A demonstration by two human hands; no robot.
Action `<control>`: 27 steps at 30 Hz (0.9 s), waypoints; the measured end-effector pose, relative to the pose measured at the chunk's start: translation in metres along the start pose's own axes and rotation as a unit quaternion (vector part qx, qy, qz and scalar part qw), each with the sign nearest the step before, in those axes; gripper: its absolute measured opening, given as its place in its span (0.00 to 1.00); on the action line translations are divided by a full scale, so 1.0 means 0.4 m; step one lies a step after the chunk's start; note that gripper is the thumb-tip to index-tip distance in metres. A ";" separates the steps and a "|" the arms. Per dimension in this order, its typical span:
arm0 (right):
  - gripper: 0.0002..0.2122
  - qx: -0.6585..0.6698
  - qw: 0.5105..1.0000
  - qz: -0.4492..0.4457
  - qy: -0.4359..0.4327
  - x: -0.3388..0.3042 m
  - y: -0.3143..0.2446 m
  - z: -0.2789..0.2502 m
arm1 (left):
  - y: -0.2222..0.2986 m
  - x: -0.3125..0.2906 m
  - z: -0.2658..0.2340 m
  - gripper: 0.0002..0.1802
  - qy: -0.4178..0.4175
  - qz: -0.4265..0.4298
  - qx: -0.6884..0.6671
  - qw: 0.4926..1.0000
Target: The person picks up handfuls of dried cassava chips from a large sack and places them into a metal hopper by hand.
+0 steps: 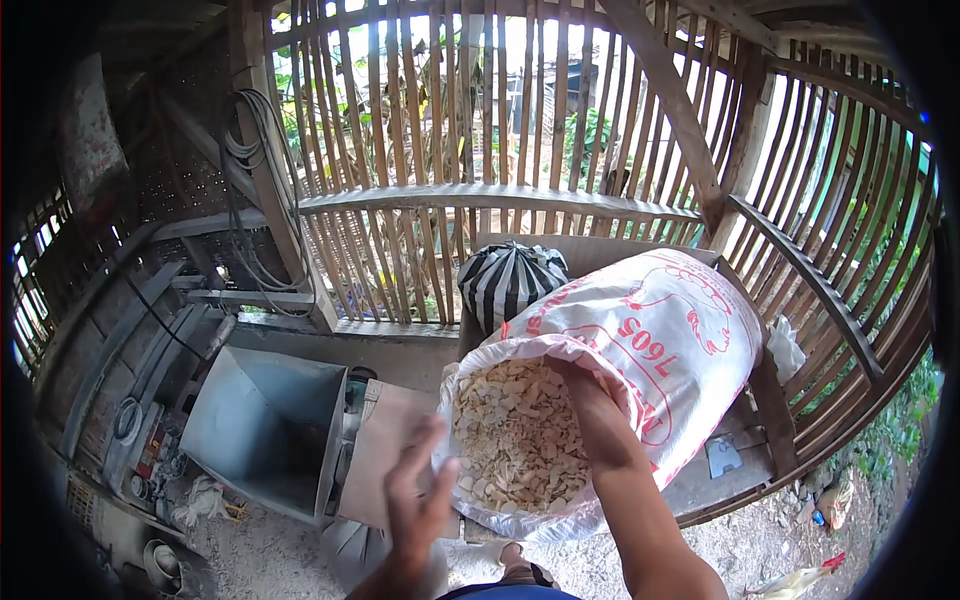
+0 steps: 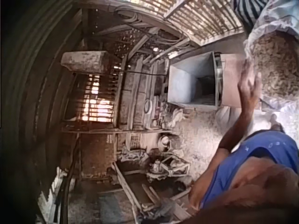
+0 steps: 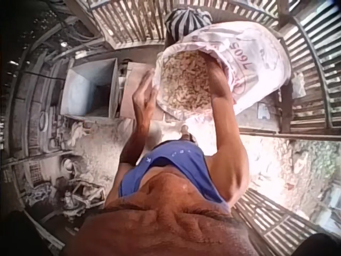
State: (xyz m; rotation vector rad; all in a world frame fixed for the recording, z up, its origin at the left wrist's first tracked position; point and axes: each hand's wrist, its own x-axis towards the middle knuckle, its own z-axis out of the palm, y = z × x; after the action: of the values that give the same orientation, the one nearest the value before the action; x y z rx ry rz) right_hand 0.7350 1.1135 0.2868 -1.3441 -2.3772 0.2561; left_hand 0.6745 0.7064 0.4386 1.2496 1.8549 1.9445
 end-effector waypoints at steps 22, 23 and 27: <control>0.32 -0.110 0.982 -0.024 -0.153 0.040 -0.034 -0.020 | -0.511 0.135 0.379 0.37 0.011 -0.203 0.064 0.977; 0.33 -0.113 0.981 -0.026 -0.156 0.034 -0.031 -0.021 | -0.511 0.129 0.379 0.37 0.012 -0.204 0.063 0.977; 0.33 -0.117 0.979 -0.039 -0.162 0.033 -0.046 -0.009 | -0.574 0.103 0.391 0.44 0.110 -0.134 0.306 0.936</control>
State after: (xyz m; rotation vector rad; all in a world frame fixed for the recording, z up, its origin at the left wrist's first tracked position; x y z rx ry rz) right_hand 0.7162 1.1150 0.2996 -1.3950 -2.7994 0.1895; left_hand 0.6581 0.8958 0.2322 0.8477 2.7136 1.4555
